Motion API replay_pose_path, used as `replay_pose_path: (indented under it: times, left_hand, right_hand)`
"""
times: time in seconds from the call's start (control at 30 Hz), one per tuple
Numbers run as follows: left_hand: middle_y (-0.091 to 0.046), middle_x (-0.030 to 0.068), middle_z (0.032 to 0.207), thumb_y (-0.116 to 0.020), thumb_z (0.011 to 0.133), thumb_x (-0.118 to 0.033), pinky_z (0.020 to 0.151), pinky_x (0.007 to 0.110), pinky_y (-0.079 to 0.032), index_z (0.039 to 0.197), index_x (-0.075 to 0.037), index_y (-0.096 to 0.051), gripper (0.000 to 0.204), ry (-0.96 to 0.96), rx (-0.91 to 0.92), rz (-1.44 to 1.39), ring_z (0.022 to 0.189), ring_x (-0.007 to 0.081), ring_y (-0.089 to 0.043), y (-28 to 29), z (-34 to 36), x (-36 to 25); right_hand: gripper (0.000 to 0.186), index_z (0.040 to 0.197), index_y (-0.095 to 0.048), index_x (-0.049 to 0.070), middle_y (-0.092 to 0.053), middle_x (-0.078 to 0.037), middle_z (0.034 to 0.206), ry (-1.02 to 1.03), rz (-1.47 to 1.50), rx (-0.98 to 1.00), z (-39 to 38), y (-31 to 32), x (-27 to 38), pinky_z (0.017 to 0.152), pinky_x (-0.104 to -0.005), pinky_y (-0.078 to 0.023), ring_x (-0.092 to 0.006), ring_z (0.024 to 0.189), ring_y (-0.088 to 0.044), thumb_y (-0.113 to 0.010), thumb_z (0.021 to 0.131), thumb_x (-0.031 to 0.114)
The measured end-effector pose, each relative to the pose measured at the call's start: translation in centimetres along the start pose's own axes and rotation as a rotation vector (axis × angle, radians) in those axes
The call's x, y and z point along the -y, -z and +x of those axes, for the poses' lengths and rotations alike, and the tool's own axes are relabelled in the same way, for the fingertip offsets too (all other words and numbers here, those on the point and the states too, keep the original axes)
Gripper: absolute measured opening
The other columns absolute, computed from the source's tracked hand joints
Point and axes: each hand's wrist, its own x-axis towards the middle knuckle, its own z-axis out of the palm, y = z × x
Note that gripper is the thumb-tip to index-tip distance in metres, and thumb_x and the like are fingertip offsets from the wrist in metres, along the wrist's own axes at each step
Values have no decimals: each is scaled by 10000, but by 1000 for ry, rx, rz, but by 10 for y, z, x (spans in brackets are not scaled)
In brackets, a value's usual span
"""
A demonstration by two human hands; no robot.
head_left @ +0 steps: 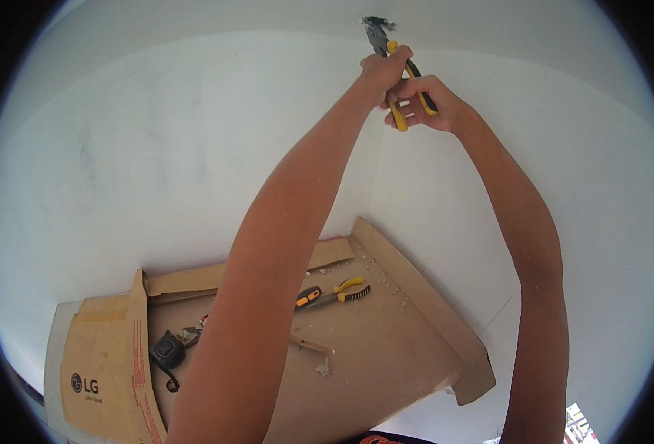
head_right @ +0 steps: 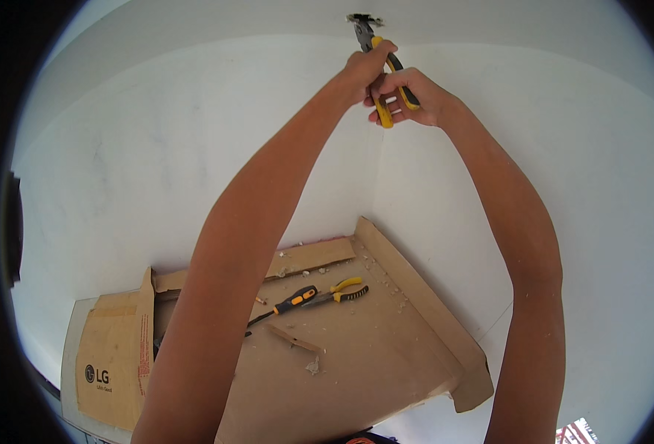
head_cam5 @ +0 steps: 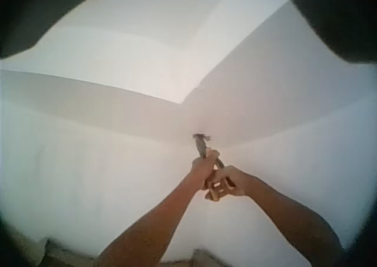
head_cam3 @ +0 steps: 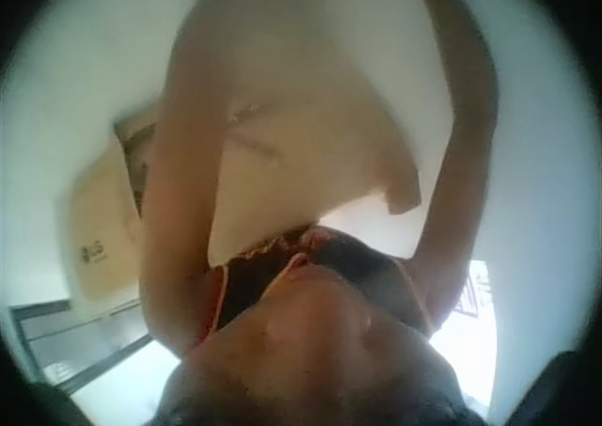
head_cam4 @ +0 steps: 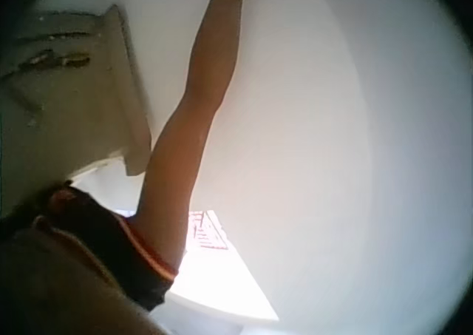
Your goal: Installing an electrical outlet box and wiring into a ceiling or wall opening using hand tools.
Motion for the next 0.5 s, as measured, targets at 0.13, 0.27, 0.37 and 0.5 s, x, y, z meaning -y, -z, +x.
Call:
replay_pose_path:
  times: [0.13, 0.27, 0.37, 0.5]
  left_hand:
    - [-530, 95, 827, -622, 873, -426, 608, 378, -466, 1004, 8, -578, 456, 103, -42, -132, 698, 189, -530, -9, -5, -16]
    - [-466, 189, 1184, -651, 867, -454, 803, 456, -486, 1216, -73, -551, 526, 67, 116, -184, 918, 241, -534, -7, -3, -33]
    - [-432, 217, 1283, -645, 873, -446, 851, 483, -480, 1340, -88, -491, 608, 108, 185, -138, 958, 259, -532, -7, -11, -39]
    - [-418, 226, 1328, -628, 879, -435, 900, 479, -469, 1386, -103, -459, 629, 140, 182, -169, 949, 261, -537, -8, -4, -41]
  right_hand:
    - [366, 1099, -614, -32, -629, -216, 1145, -178, 13, -12, -16, 0, 43, 956, -537, -494, -373, 1018, -649, -568, 818, 199]
    - [532, 1201, -562, -98, -590, -295, 1200, -220, -16, -8, -24, 7, 77, 968, -550, -487, -420, 1068, -618, -537, 783, 231]
    - [569, 1217, -534, -127, -578, -324, 1201, -233, -39, 54, -19, 18, 82, 990, -571, -462, -440, 1088, -604, -506, 793, 251]
    - [573, 1235, -511, -124, -583, -327, 1174, -264, -29, 71, -12, 27, 77, 1028, -585, -413, -450, 1096, -599, -492, 828, 280]
